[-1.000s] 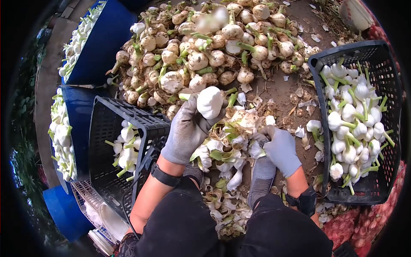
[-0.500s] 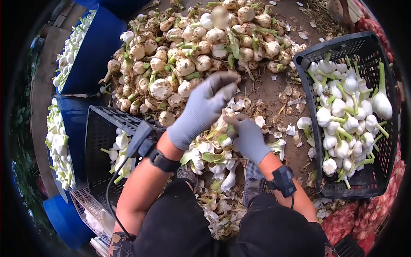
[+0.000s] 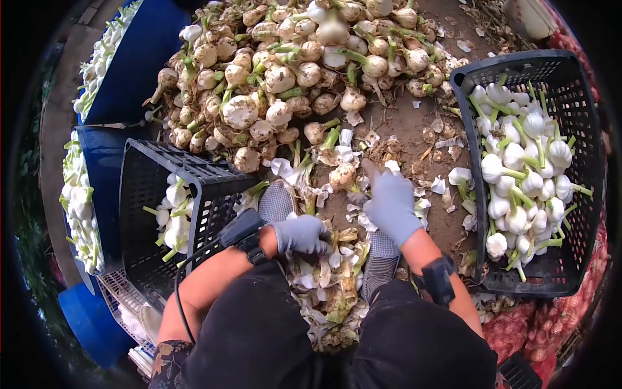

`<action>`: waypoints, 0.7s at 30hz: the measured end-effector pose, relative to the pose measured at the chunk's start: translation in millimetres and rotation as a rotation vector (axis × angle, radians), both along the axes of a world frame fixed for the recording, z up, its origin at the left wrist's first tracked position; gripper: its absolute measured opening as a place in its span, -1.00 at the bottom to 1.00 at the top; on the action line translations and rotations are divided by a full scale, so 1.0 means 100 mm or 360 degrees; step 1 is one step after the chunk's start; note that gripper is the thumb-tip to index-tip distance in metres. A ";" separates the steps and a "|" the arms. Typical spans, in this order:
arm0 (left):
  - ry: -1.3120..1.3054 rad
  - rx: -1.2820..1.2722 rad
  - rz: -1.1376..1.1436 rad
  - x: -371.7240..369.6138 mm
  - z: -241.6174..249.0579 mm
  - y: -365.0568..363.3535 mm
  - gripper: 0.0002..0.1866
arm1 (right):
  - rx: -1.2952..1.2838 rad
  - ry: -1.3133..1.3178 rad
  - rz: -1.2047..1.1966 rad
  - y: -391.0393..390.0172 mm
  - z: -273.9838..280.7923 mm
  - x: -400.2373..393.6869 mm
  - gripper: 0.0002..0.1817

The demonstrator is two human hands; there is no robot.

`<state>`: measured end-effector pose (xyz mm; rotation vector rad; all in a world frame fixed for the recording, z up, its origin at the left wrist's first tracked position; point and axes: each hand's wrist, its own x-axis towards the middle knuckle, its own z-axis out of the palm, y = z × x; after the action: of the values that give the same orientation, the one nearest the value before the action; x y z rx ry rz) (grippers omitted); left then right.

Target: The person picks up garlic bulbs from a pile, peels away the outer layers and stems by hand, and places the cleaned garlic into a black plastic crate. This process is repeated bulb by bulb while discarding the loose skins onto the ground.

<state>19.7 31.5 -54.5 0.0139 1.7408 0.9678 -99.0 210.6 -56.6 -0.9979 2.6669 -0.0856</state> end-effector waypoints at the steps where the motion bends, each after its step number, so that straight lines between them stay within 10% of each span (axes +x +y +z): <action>1: 0.0114 -0.0238 0.0124 -0.13 0.13 -0.06 -0.60 | -0.0006 0.0002 -0.0007 -0.06 -0.17 0.03 -0.43; 5: 0.1623 -0.0455 0.0990 -0.25 0.16 -0.18 -0.41 | -0.0192 0.0055 0.0100 -0.17 -0.32 -0.01 -0.52; 7: 0.1532 -0.0319 0.0970 -0.30 0.15 -0.22 -0.33 | -0.0632 -0.0126 0.0241 -0.19 0.07 -0.13 -0.66; 10: 0.0546 0.0603 0.1676 -0.39 0.31 -0.25 -0.38 | -0.1600 -0.1768 -0.0866 -0.23 0.47 -0.24 -0.77; 13: 0.0339 0.0997 0.2144 -0.43 0.35 -0.34 -0.33 | -0.1902 -0.1934 -0.0905 -0.18 0.41 -0.31 -0.75; 17: 0.0536 0.0953 0.1790 -0.37 0.55 -0.10 -0.29 | -0.1599 -0.1668 -0.0724 -0.20 0.48 -0.23 -0.73; 19: 0.1569 -0.0022 0.1109 -0.44 0.54 -0.21 -0.30 | -0.1738 -0.1712 -0.0714 -0.25 0.40 -0.18 -0.70; 21: 0.1260 -0.0009 0.1328 -0.44 0.68 -0.24 -0.31 | -0.1439 -0.1518 -0.0601 -0.21 0.39 -0.20 -0.71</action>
<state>-24.0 7.2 13.6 -0.4136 2.5502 1.7133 -118.6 189.7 -17.2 -0.3972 1.7998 -1.5075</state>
